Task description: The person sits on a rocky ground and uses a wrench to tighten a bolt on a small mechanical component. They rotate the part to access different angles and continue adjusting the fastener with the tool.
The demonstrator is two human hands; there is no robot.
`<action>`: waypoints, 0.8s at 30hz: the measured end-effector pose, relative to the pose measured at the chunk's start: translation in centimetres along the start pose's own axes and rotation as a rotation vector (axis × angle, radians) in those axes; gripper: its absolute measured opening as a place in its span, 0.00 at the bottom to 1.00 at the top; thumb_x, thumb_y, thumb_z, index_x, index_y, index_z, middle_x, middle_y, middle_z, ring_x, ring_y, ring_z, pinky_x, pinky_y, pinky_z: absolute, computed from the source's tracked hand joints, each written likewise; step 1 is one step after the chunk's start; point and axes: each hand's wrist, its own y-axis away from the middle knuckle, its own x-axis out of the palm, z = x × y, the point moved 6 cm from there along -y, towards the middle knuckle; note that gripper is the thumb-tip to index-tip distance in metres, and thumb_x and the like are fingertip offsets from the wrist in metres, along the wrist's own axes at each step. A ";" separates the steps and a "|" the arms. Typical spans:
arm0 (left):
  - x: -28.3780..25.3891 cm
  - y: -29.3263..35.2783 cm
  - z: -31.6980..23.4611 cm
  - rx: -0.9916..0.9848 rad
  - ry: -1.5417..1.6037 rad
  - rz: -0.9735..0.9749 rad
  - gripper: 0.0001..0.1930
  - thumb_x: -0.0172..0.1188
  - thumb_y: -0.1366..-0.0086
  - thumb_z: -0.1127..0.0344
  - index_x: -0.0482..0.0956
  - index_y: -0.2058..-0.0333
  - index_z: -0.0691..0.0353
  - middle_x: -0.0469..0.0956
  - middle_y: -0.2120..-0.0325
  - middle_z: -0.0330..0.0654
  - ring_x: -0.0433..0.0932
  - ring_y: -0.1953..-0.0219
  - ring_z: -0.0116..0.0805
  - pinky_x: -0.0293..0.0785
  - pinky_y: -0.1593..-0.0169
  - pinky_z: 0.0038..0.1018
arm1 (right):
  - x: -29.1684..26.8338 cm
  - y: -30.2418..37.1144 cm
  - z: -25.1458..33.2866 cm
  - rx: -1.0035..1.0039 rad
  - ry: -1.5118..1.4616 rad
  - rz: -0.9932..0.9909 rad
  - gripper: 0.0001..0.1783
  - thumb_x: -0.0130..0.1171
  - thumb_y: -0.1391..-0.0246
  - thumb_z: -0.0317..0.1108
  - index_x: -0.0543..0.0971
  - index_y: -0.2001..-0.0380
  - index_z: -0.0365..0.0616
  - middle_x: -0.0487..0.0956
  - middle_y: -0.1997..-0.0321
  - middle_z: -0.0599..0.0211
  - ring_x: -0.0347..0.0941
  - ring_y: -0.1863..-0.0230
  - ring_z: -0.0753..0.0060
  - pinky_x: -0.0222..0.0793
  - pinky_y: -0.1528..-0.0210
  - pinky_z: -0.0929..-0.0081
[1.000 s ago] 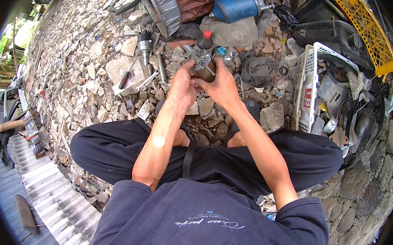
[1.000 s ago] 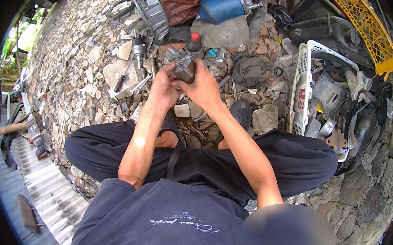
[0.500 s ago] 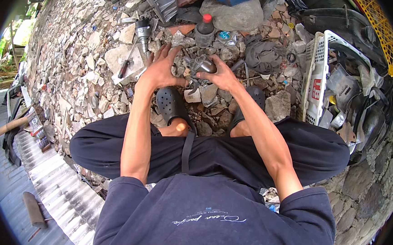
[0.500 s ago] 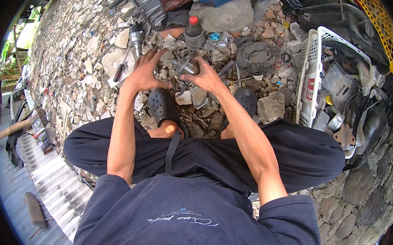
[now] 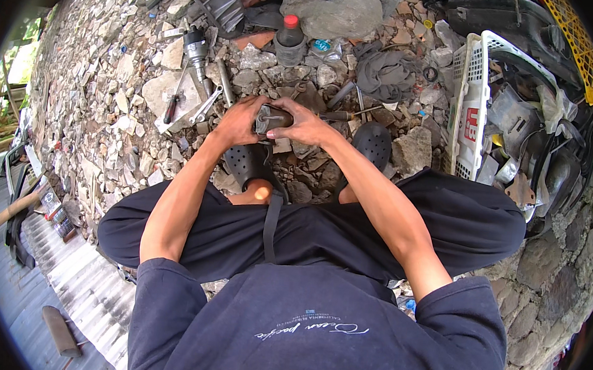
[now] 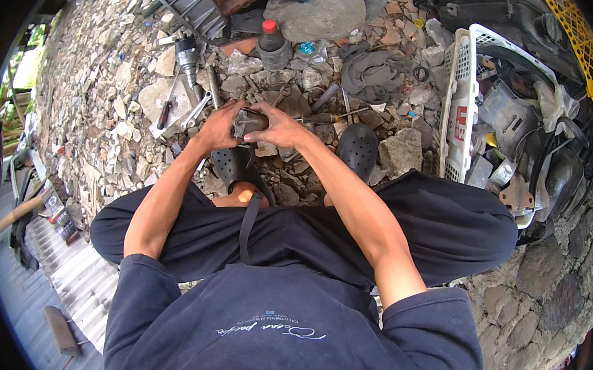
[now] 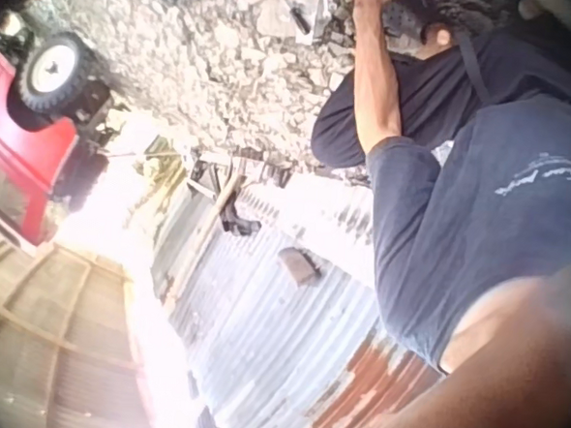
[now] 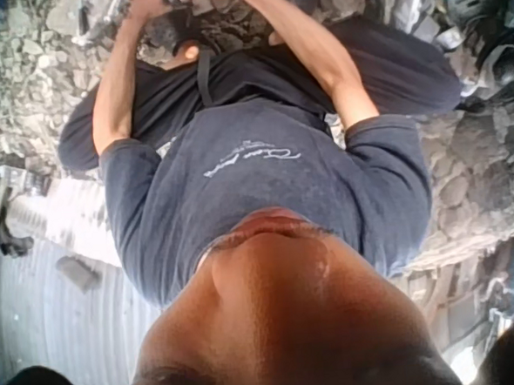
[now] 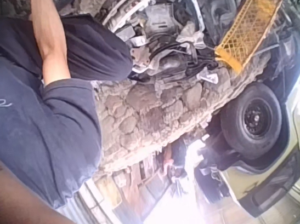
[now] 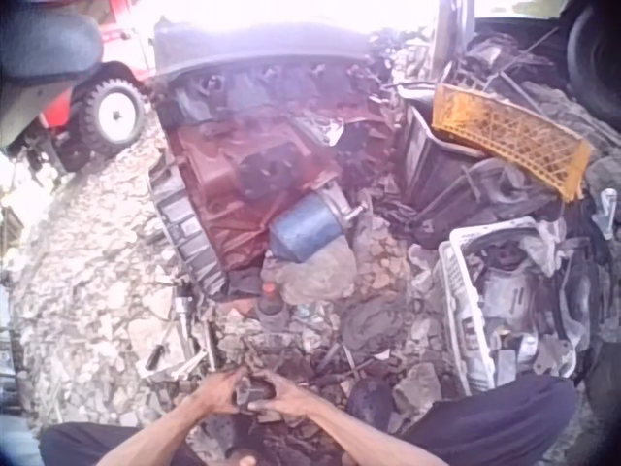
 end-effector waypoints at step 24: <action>3.9 -6.4 3.1 -0.589 -0.283 0.094 0.45 0.68 0.53 0.62 0.55 0.38 0.68 0.80 0.59 0.57 0.74 0.46 0.52 0.63 0.37 0.46 | -14.7 5.0 -12.5 0.513 1.205 -0.553 0.15 0.55 0.48 0.33 0.75 0.58 0.39 0.81 0.61 0.51 0.74 0.52 0.49 0.64 0.47 0.52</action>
